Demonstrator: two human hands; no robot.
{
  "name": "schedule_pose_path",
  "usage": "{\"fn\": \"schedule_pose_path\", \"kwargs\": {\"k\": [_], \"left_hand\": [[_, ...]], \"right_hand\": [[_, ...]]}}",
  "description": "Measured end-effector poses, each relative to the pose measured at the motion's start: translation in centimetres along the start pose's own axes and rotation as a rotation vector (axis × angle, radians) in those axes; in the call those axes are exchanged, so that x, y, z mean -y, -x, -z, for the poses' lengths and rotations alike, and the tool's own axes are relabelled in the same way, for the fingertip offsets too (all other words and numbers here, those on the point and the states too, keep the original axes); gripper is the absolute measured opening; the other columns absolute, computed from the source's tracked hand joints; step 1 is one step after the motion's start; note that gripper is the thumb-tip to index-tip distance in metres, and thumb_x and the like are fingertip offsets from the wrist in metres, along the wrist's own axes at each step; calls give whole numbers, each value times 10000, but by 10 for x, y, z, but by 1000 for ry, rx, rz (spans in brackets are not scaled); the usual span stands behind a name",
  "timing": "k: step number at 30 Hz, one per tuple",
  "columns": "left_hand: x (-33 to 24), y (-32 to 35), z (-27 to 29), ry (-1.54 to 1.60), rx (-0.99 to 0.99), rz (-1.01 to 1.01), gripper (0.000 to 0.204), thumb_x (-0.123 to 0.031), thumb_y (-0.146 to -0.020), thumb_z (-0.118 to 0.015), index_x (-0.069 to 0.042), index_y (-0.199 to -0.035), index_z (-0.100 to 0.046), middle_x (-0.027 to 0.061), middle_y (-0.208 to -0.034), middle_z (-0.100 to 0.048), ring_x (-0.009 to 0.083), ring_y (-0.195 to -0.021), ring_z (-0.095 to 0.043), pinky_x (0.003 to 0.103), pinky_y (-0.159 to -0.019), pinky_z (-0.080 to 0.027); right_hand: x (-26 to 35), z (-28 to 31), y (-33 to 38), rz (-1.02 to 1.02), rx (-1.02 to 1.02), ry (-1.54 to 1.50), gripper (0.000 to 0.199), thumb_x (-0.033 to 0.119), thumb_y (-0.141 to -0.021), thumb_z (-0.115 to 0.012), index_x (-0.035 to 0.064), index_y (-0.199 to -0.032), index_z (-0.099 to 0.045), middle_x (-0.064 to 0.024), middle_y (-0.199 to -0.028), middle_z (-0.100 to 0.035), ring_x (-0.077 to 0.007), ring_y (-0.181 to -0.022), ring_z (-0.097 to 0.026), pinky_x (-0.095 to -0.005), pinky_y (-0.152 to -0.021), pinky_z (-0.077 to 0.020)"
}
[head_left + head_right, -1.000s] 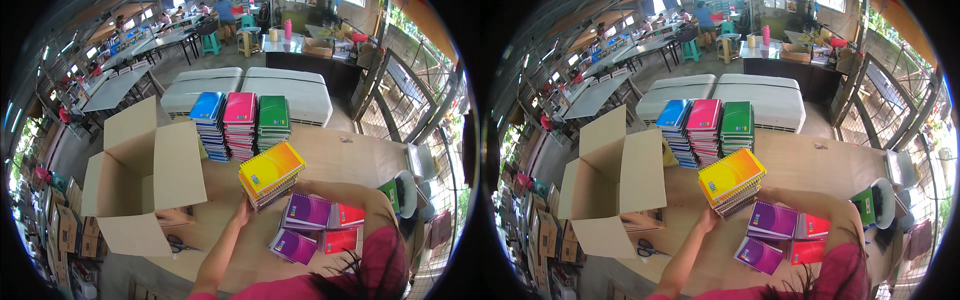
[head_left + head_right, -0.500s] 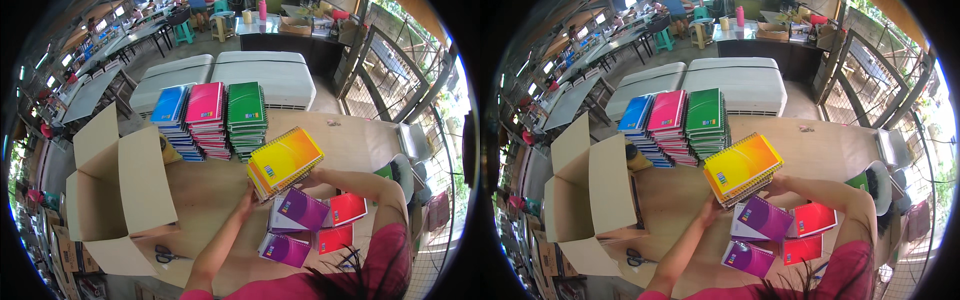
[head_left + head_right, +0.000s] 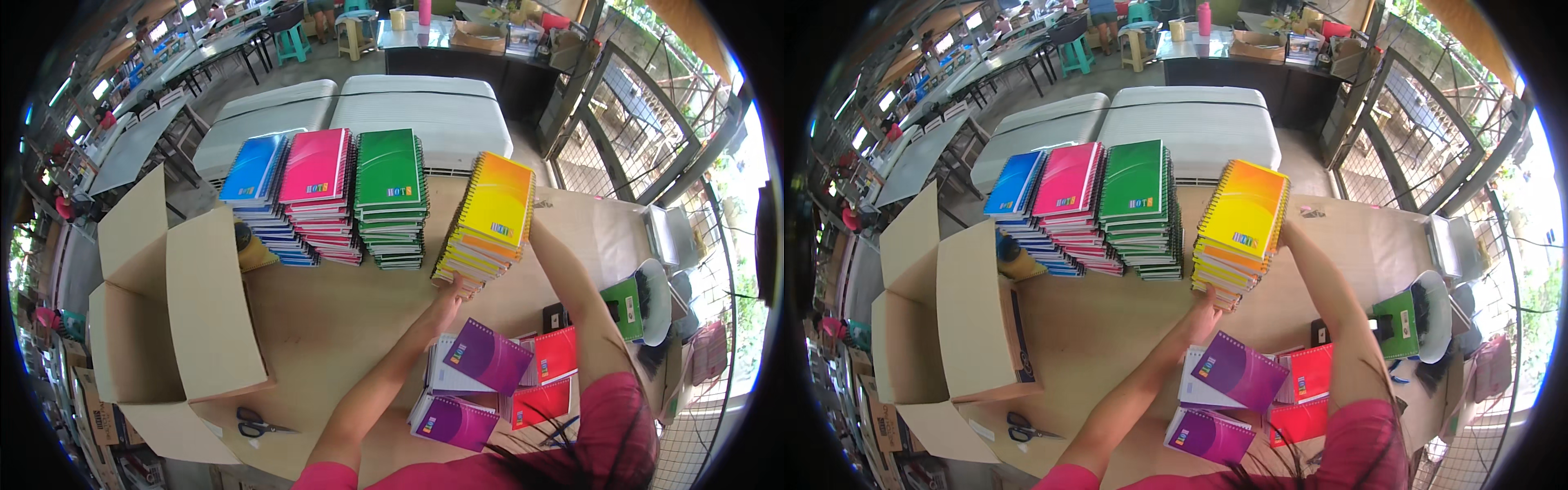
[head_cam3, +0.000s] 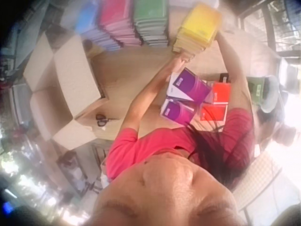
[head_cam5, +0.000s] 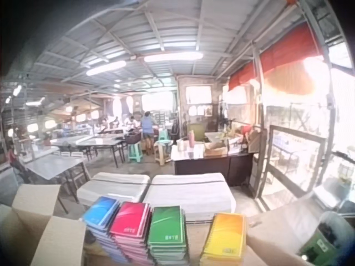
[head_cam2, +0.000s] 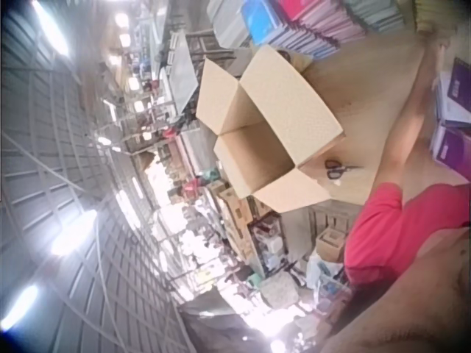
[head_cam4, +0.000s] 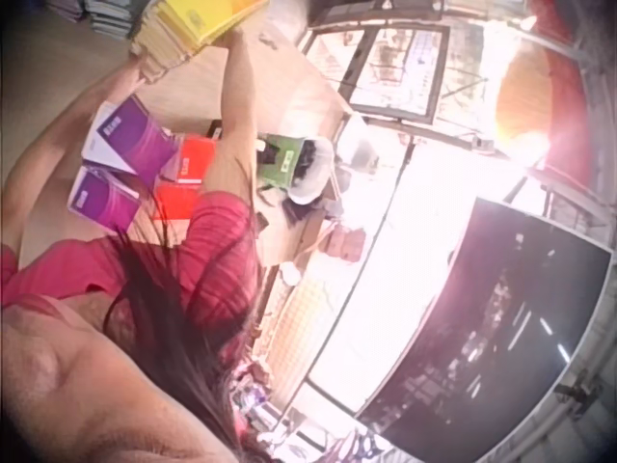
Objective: The person trims the excess spiral coil from a stack of notebooks using shears and organizes the finished notebooks into stacks on a table.
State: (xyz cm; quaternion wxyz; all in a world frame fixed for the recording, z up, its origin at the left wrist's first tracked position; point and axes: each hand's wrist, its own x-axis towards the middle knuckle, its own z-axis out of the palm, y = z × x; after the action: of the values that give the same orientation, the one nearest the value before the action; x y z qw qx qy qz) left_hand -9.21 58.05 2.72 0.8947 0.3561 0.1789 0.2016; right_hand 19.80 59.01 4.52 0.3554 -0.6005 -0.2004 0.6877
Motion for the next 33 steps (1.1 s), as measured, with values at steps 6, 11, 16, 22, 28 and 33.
{"fn": "schedule_pose_path", "kwargs": {"k": [6, 11, 16, 22, 28, 33], "left_hand": [[23, -35, 3, 9, -18, -65, 980, -699, -886, -531, -187, -1550, -24, -5, -1622, -71, 159, -1504, -5, 450, -1192, 83], [42, -55, 12, 66, -132, -151, 973, -657, -911, -537, -163, -1540, 18, 8, -1608, -63, 161, -1496, -33, 413, -1200, 54], [13, -54, -14, 180, -158, -133, 931, -650, -901, -561, -201, -1528, -39, -6, -1595, -100, 143, -1487, -50, 406, -1202, 42], [-23, -46, -24, 237, -203, -144, 919, -633, -905, -570, -224, -1531, -36, -21, -1612, -57, 127, -1491, -3, 413, -1203, 46], [-3, -33, -20, 96, -127, -165, 1026, -604, -917, -575, -213, -1529, 149, 8, -1622, 98, 190, -1494, 162, 499, -1181, 107], [0, -23, 3, 49, -33, -54, 1094, -510, -931, -622, -188, -1524, 239, 67, -1626, 172, 235, -1491, 199, 525, -1182, 80]], "right_hand": [[6, 4, -9, -18, -72, 20, 768, 677, -942, -329, 142, -1491, -383, -190, -1528, -347, -395, -1369, -360, -708, -1085, -194], [12, -5, -18, -24, -77, 22, 768, 675, -940, -333, 133, -1481, -391, -200, -1508, -364, -405, -1345, -382, -709, -1071, -219], [3, 8, -16, -33, -144, 15, 768, 674, -938, -337, 124, -1471, -399, -211, -1488, -380, -414, -1322, -404, -710, -1057, -244], [10, -1, -21, -28, -165, 32, 769, 672, -936, -342, 113, -1459, -409, -223, -1464, -401, -425, -1293, -430, -711, -1041, -274], [12, -9, -25, -30, -185, 48, 769, 670, -933, -347, 102, -1448, -419, -236, -1440, -421, -437, -1265, -457, -713, -1024, -304], [23, -10, -27, -62, -210, 83, 770, 668, -931, -352, 93, -1438, -427, -246, -1420, -438, -446, -1241, -479, -714, -1010, -330]]}}
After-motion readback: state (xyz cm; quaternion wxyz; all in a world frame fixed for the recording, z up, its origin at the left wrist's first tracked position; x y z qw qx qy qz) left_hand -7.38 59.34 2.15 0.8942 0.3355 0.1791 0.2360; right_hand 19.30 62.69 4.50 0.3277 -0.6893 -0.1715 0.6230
